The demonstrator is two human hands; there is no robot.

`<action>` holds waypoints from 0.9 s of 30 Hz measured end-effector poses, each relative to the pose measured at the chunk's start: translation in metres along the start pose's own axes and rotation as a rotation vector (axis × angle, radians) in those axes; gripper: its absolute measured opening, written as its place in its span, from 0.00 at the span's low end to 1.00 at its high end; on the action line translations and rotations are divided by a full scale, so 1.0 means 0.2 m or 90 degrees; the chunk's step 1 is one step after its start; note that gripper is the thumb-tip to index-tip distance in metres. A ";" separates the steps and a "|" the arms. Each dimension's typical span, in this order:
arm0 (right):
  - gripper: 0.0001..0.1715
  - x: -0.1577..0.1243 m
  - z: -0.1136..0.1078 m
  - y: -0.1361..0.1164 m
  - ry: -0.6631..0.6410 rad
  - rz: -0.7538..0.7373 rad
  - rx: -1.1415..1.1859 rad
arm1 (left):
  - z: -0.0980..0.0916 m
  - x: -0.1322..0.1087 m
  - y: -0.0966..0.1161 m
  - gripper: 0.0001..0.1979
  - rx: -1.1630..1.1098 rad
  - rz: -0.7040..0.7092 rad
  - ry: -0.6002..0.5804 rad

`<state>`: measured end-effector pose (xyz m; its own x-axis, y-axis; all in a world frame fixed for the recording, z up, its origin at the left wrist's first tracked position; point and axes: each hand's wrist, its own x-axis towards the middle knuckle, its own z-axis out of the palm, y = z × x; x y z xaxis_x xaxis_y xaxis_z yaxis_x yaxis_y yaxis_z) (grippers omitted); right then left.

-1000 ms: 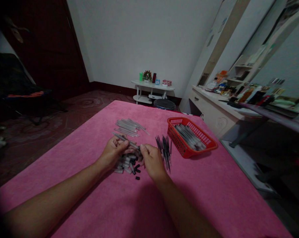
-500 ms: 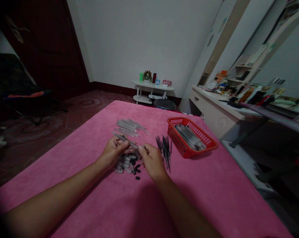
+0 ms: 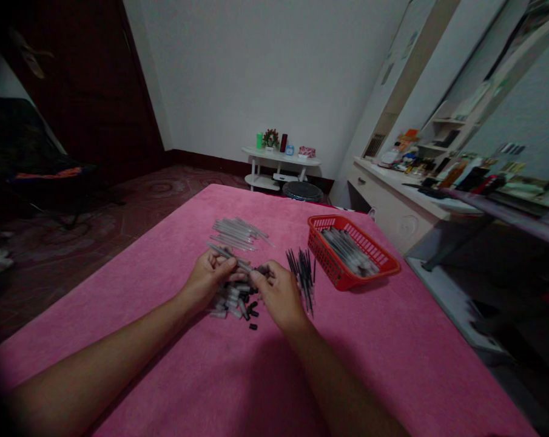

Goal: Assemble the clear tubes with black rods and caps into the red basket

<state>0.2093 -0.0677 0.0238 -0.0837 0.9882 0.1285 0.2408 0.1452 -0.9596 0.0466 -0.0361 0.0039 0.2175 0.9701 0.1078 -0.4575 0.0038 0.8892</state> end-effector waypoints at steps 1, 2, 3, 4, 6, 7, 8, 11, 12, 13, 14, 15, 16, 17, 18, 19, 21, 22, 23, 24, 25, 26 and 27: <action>0.15 0.00 0.00 0.00 -0.002 0.003 0.002 | 0.00 0.00 0.00 0.20 0.003 0.001 -0.004; 0.16 0.00 0.01 0.00 -0.009 0.010 0.001 | 0.00 0.00 0.00 0.20 0.007 0.003 -0.010; 0.18 0.00 0.01 0.00 -0.018 0.018 0.003 | 0.00 0.00 0.00 0.20 0.011 0.006 -0.014; 0.19 0.00 0.01 0.00 -0.027 0.029 0.009 | 0.00 0.00 0.00 0.20 0.015 0.010 -0.016; 0.22 0.00 0.01 0.00 -0.041 0.055 0.039 | 0.00 0.00 0.01 0.19 0.022 0.019 -0.018; 0.23 0.00 0.01 0.01 -0.048 0.069 0.066 | 0.00 0.00 0.01 0.19 0.024 0.025 -0.018; 0.23 0.00 0.01 0.01 -0.055 0.087 0.096 | 0.00 0.00 0.01 0.19 0.026 0.029 -0.018; 0.25 0.00 0.01 0.03 -0.078 0.147 0.173 | 0.00 0.00 0.01 0.18 0.027 0.035 -0.020; 0.25 0.00 0.01 0.03 -0.080 0.157 0.183 | 0.00 0.00 0.01 0.18 0.026 0.034 -0.020; 0.25 0.00 0.01 0.03 -0.077 0.155 0.180 | 0.00 0.00 0.01 0.18 0.024 0.033 -0.019; 0.24 0.00 0.01 0.03 -0.065 0.140 0.166 | 0.00 0.00 0.01 0.18 0.021 0.034 -0.017; 0.22 0.00 0.01 0.03 -0.048 0.116 0.145 | -0.01 0.00 0.00 0.18 0.018 0.033 -0.015; 0.20 0.00 0.01 0.02 -0.029 0.087 0.118 | -0.01 0.00 0.00 0.19 0.017 0.034 -0.013; 0.18 0.00 0.02 0.01 -0.012 0.060 0.089 | -0.01 0.00 0.00 0.19 0.015 0.034 -0.010; 0.16 0.00 0.02 0.01 0.002 0.039 0.063 | -0.01 0.00 0.00 0.19 0.014 0.033 -0.009; 0.15 0.00 0.02 0.00 0.006 0.026 0.041 | -0.01 0.00 0.00 0.20 0.013 0.032 -0.008; 0.15 -0.01 0.03 0.00 -0.005 0.025 0.021 | 0.00 0.00 0.00 0.20 0.014 0.027 -0.007; 0.16 -0.01 0.03 0.00 -0.016 0.033 0.021 | 0.00 0.00 0.00 0.20 0.015 0.026 -0.007; 0.17 -0.01 0.03 0.00 -0.027 0.041 0.026 | 0.00 0.00 0.00 0.20 0.017 0.025 -0.006; 0.19 0.00 0.03 0.00 -0.035 0.046 0.029 | 0.00 0.00 0.01 0.20 0.019 0.027 -0.004; 0.20 0.00 0.03 0.01 -0.039 0.047 0.026 | 0.00 0.00 0.01 0.20 0.023 0.033 -0.001; 0.21 0.00 0.03 0.02 -0.036 0.039 0.012 | 0.00 0.00 0.02 0.19 0.026 0.044 0.005; 0.22 0.01 0.03 0.02 -0.027 0.020 -0.018 | 0.00 0.01 0.02 0.18 0.027 0.059 0.017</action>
<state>0.2056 -0.0661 0.0180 -0.1162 0.9895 0.0864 0.2712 0.1153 -0.9556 0.0449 -0.0343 0.0080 0.1532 0.9718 0.1791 -0.4372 -0.0958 0.8942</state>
